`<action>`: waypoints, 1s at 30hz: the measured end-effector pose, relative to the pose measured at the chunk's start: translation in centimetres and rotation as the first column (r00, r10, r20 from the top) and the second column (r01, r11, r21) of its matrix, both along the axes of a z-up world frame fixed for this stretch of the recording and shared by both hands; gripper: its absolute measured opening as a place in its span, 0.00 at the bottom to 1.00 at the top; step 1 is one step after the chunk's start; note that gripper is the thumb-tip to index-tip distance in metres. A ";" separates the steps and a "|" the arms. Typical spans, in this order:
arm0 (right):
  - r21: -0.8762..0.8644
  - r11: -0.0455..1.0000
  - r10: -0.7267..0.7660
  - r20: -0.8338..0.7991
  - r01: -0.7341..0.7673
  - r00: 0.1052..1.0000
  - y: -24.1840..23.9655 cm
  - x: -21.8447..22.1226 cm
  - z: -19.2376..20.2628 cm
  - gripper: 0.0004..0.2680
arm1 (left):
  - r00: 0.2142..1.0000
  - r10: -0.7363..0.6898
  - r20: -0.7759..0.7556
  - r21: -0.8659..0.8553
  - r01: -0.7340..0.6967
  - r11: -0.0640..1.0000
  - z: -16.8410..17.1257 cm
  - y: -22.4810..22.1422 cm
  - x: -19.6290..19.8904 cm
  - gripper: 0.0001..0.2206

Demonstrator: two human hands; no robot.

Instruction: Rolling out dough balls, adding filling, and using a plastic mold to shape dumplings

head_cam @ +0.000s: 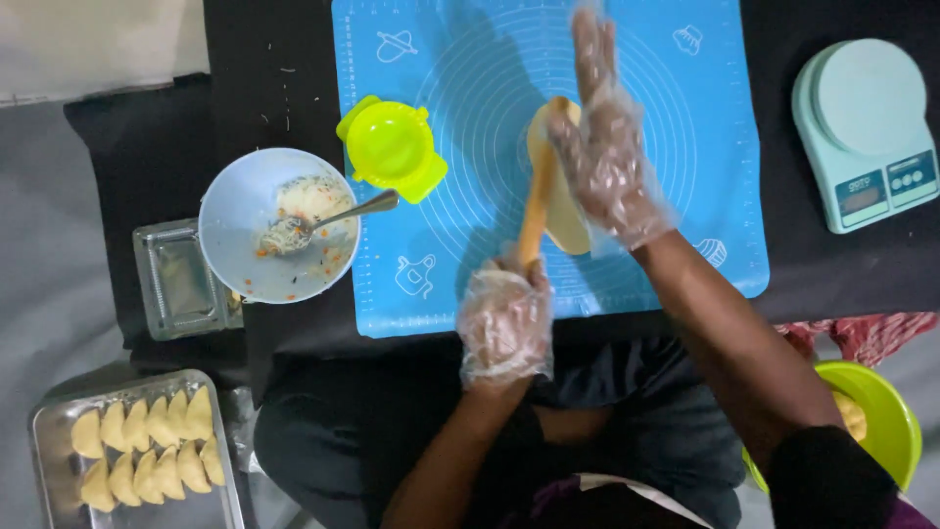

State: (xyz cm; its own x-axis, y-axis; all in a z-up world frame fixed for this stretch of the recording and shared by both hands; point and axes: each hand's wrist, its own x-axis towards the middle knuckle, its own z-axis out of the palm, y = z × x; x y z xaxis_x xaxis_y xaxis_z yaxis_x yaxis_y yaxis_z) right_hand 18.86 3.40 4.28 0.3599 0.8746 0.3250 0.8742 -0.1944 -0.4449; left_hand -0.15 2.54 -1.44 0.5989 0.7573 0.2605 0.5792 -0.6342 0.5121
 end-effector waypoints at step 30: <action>-0.574 0.818 0.106 0.195 0.026 0.975 7.2 -4.8 -6.8 0.42 | 0.995 0.052 -0.083 -0.042 -0.055 0.998 -0.5 1.7 -0.3 0.09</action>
State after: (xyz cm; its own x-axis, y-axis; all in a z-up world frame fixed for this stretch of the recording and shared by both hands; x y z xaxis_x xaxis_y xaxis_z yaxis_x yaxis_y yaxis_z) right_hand 14.08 10.62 -2.52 0.3019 0.9373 -0.1739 0.9454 -0.3179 -0.0719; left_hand -0.50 4.27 -1.98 0.5751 0.7985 0.1779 0.6528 -0.5791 0.4884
